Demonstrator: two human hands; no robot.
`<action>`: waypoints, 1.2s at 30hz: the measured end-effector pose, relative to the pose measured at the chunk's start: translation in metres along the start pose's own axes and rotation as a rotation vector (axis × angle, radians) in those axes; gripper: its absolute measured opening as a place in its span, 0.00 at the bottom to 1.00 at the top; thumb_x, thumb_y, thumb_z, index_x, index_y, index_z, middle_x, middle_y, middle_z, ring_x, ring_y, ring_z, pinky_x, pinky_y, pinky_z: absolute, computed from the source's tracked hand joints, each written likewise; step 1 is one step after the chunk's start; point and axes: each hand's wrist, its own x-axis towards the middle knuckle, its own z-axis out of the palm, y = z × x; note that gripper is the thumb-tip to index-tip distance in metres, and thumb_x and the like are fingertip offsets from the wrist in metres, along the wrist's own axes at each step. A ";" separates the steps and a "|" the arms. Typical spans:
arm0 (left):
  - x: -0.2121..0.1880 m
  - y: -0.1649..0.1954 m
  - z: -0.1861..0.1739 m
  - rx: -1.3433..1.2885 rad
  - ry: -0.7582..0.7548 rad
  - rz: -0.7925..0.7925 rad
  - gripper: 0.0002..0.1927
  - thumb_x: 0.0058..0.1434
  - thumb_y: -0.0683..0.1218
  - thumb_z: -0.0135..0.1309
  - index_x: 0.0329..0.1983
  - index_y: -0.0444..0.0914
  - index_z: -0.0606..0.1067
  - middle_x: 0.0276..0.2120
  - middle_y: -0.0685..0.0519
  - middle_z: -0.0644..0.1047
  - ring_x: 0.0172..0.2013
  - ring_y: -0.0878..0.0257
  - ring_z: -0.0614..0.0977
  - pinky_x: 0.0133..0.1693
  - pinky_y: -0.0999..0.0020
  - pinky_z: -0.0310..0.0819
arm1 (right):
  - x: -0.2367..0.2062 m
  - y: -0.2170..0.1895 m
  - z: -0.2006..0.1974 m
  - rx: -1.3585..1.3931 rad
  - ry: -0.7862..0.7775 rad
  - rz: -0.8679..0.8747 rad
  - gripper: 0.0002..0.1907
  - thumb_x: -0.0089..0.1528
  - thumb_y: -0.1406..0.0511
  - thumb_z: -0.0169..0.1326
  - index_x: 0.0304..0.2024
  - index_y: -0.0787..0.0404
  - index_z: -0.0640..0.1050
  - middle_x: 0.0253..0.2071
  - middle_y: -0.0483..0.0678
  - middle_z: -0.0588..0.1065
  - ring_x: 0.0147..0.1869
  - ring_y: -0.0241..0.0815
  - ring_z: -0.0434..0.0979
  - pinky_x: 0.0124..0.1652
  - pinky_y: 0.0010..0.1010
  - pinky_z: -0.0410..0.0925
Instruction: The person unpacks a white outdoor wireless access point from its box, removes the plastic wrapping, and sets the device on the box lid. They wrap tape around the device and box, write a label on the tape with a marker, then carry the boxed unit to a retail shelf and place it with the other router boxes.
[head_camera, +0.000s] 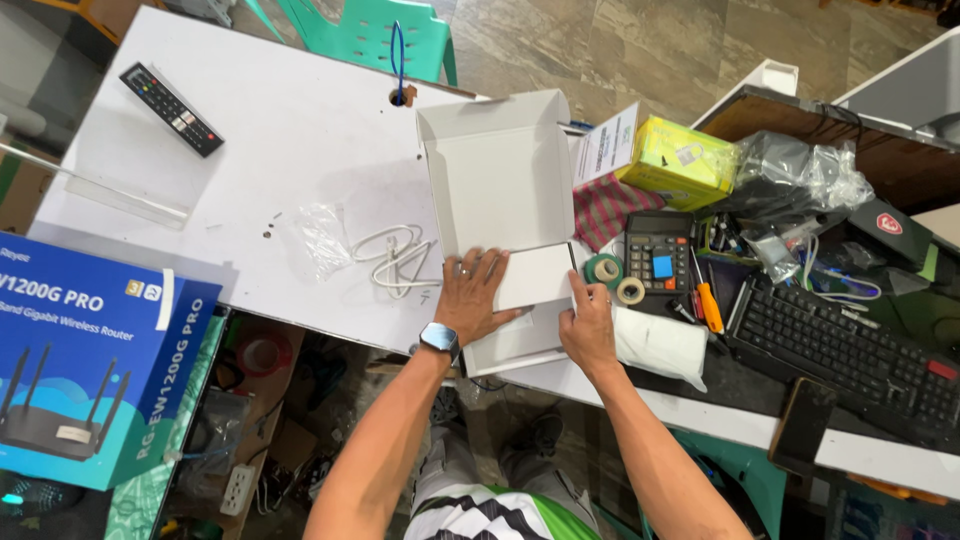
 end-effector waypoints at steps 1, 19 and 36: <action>0.000 0.001 0.000 0.017 0.094 0.010 0.54 0.48 0.74 0.57 0.70 0.37 0.60 0.64 0.50 0.64 0.63 0.49 0.61 0.60 0.43 0.50 | -0.002 0.001 0.002 -0.013 0.004 -0.005 0.34 0.54 0.75 0.50 0.66 0.64 0.69 0.46 0.60 0.66 0.49 0.60 0.67 0.51 0.49 0.65; -0.001 -0.005 0.017 -0.036 -0.041 -0.002 0.53 0.53 0.75 0.53 0.72 0.38 0.61 0.72 0.54 0.58 0.73 0.48 0.49 0.67 0.33 0.37 | -0.001 0.003 0.007 -0.011 0.035 -0.105 0.33 0.52 0.76 0.48 0.63 0.71 0.69 0.69 0.59 0.66 0.68 0.62 0.64 0.63 0.49 0.61; 0.003 -0.009 0.014 -0.175 -0.023 0.053 0.47 0.60 0.69 0.51 0.72 0.35 0.61 0.75 0.48 0.53 0.74 0.41 0.42 0.66 0.27 0.32 | -0.001 0.002 0.009 -0.021 0.077 -0.124 0.35 0.51 0.75 0.49 0.63 0.71 0.69 0.68 0.61 0.65 0.63 0.66 0.66 0.61 0.50 0.63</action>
